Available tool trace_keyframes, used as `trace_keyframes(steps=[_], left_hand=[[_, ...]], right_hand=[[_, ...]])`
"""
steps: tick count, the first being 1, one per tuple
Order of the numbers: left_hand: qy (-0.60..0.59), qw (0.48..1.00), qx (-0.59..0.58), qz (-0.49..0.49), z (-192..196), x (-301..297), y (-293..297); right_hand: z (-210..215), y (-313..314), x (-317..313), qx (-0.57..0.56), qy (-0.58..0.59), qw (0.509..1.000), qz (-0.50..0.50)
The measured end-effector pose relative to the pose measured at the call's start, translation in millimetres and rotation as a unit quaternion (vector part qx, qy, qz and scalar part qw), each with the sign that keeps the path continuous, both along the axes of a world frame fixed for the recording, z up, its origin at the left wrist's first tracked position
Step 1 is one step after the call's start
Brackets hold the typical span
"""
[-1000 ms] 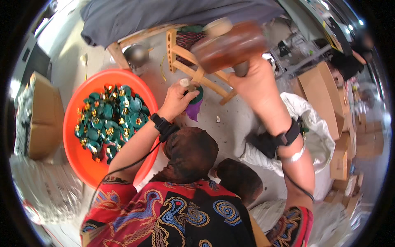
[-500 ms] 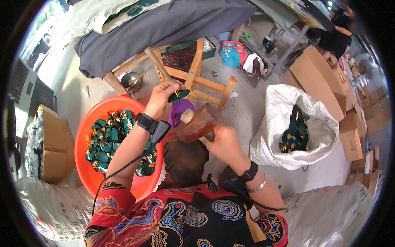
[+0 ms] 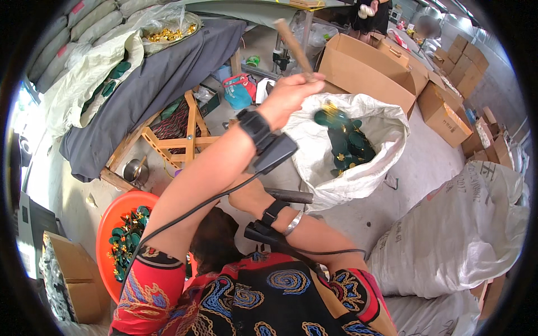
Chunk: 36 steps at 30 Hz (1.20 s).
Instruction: Assembling wooden dowels into green plastic components using a mallet.
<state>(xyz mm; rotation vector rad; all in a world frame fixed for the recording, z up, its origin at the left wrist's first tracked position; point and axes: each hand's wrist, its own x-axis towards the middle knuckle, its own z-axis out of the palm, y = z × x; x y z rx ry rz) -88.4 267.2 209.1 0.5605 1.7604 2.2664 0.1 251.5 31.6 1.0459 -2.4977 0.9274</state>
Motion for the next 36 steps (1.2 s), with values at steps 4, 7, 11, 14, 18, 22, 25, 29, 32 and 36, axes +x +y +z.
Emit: trace_keyframes(steps=[4, 7, 11, 14, 18, 22, 25, 29, 32, 36], left_hand=[[0.053, 0.994, 0.023, 0.090, -15, -19, -33], [0.116, 0.983, -0.085, 0.118, -26, -9, -120], [0.069, 0.934, -0.202, 0.288, -94, 64, -282], [0.001, 0.864, -0.269, 0.425, -180, 161, -375], [-0.127, 0.828, -0.208, 0.505, -300, 238, -384], [-0.197, 0.785, -0.208, 0.549, -372, 267, -364], [-0.152, 0.737, -0.340, 0.564, -396, 263, -352], [-0.113, 0.679, -0.459, 0.561, -407, 254, -351], [-0.080, 0.657, -0.502, 0.556, -421, 258, -361], [-0.035, 0.658, -0.498, 0.563, -426, 253, -364]], right_hand=[[14, 9, 1, 0.070, -0.071, 0.995, 0.002], [48, 39, -1, 0.143, -0.079, 0.984, -0.069], [50, 29, -11, 0.107, -0.115, 0.986, -0.049], [42, 10, -11, 0.093, -0.149, 0.984, -0.009], [35, 4, -14, 0.106, -0.195, 0.975, -0.010], [34, -14, -8, 0.098, -0.206, 0.974, 0.012], [33, -14, -7, 0.147, -0.222, 0.964, -0.001], [33, -8, -8, 0.126, -0.263, 0.957, -0.007], [34, -11, -7, 0.136, -0.269, 0.954, -0.019], [31, -5, -7, 0.126, -0.253, 0.959, -0.029]])
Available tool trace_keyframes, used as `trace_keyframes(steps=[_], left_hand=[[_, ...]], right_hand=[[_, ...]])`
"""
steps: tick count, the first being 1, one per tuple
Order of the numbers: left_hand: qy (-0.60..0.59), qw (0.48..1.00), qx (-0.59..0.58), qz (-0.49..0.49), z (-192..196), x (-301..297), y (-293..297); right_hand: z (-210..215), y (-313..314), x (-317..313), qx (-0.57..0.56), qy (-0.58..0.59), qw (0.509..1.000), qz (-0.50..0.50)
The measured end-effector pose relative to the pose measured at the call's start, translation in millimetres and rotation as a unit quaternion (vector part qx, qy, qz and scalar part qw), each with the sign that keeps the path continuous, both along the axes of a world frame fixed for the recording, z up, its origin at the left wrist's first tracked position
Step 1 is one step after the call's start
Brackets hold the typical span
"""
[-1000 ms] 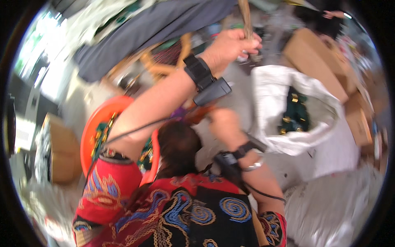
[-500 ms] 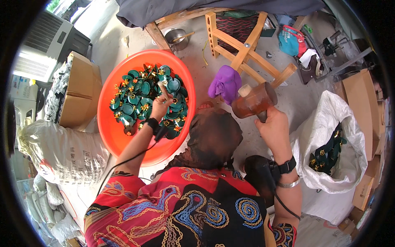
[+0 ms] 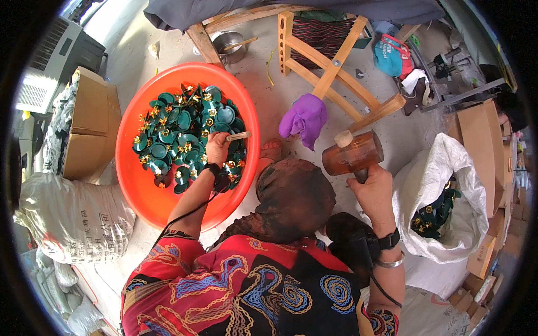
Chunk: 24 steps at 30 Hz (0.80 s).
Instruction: Assembling wooden dowels into green plastic components using a mallet.
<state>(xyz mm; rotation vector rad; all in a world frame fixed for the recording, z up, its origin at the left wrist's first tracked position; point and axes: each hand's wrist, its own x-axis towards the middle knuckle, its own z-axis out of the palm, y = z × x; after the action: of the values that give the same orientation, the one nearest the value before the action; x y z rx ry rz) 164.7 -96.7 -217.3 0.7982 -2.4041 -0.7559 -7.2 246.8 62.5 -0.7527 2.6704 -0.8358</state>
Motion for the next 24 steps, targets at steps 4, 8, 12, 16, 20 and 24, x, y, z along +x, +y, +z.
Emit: trace_keyframes(steps=[4, 8, 12, 16, 20, 24], left_hand=[[0.012, 0.997, -0.062, 0.042, 5, -7, 0], [0.091, 0.971, 0.211, 0.062, 76, -28, -2], [0.182, 0.918, 0.332, -0.121, 189, -88, 20], [0.215, 0.849, 0.411, -0.254, 229, -152, 73], [0.176, 0.898, 0.317, -0.251, 212, -169, 94], [0.201, 0.900, 0.299, -0.245, 214, -170, 101]], right_hand=[[1, 3, 1, -0.002, 0.012, 1.000, -0.005], [6, 3, 4, -0.018, -0.003, 1.000, -0.020], [7, 6, -2, -0.045, 0.001, 0.998, -0.048], [4, 7, -6, -0.114, 0.010, 0.989, -0.090], [17, -1, 5, -0.134, 0.042, 0.987, -0.083], [18, 8, 3, -0.166, 0.039, 0.981, -0.091]])
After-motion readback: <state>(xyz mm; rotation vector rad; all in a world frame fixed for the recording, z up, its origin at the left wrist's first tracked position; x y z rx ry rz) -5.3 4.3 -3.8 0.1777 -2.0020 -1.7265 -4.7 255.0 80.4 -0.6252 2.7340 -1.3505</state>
